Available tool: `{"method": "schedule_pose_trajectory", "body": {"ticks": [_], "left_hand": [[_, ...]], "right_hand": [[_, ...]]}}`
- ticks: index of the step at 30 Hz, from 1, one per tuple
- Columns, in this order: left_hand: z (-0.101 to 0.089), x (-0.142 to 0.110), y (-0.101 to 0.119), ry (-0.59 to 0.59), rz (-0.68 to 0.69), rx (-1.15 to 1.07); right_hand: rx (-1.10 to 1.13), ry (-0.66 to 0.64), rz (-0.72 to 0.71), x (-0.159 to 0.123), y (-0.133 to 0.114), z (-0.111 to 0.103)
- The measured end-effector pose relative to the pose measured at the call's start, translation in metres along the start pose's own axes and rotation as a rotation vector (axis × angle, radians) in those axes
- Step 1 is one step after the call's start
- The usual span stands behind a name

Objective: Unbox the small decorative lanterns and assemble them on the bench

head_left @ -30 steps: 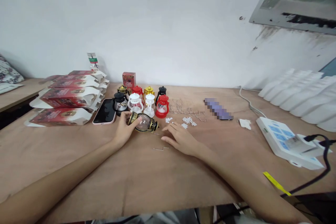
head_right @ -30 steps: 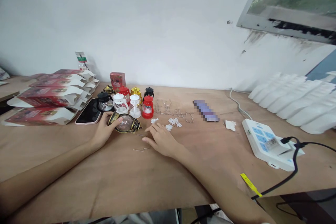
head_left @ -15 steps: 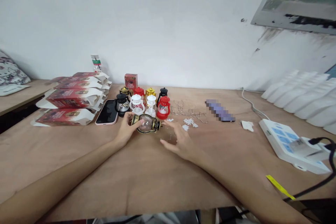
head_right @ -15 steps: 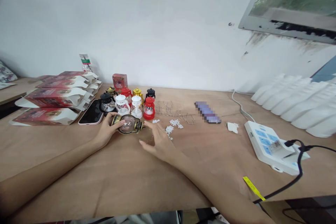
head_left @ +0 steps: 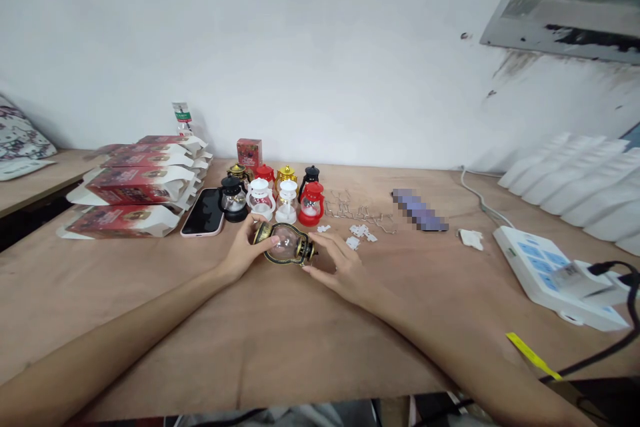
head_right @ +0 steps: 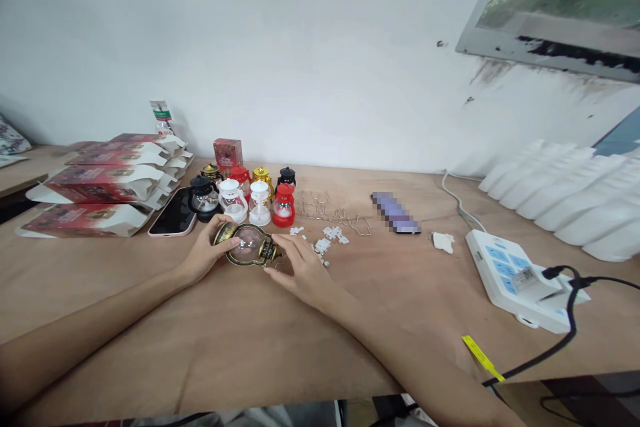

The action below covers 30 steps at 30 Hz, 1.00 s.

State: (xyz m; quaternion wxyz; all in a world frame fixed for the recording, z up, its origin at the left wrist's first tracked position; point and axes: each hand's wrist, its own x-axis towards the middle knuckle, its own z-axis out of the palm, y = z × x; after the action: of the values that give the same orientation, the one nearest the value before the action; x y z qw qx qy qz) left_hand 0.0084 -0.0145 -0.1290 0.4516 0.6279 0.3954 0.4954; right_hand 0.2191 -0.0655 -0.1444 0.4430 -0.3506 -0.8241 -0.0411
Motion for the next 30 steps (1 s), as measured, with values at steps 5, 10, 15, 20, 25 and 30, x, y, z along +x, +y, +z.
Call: {"method": "schedule_pose_trajectory", "body": {"ticks": [5,10,15,20,25,30], "left_hand": [[0.000,-0.001,-0.001,-0.010,-0.045,-0.084],[0.004,-0.005,0.007,-0.022,-0.171,-0.290],[0.009,-0.007,0.011,-0.008,-0.271,-0.444],[0.009,-0.006,0.009,0.008,-0.290,-0.471],[0.008,-0.006,0.008,0.021,-0.298,-0.487],[0.008,-0.005,0.007,0.016,-0.298,-0.503]], "right_hand": [[0.017,-0.035,0.035,0.001,-0.001,-0.001],[0.056,-0.074,0.078,0.000,-0.001,-0.002],[0.121,-0.044,0.131,-0.002,0.001,0.002],[0.130,-0.033,0.164,-0.003,0.002,0.003],[0.128,-0.004,0.141,-0.003,0.003,0.003],[0.128,-0.034,0.140,-0.002,0.002,0.002]]}}
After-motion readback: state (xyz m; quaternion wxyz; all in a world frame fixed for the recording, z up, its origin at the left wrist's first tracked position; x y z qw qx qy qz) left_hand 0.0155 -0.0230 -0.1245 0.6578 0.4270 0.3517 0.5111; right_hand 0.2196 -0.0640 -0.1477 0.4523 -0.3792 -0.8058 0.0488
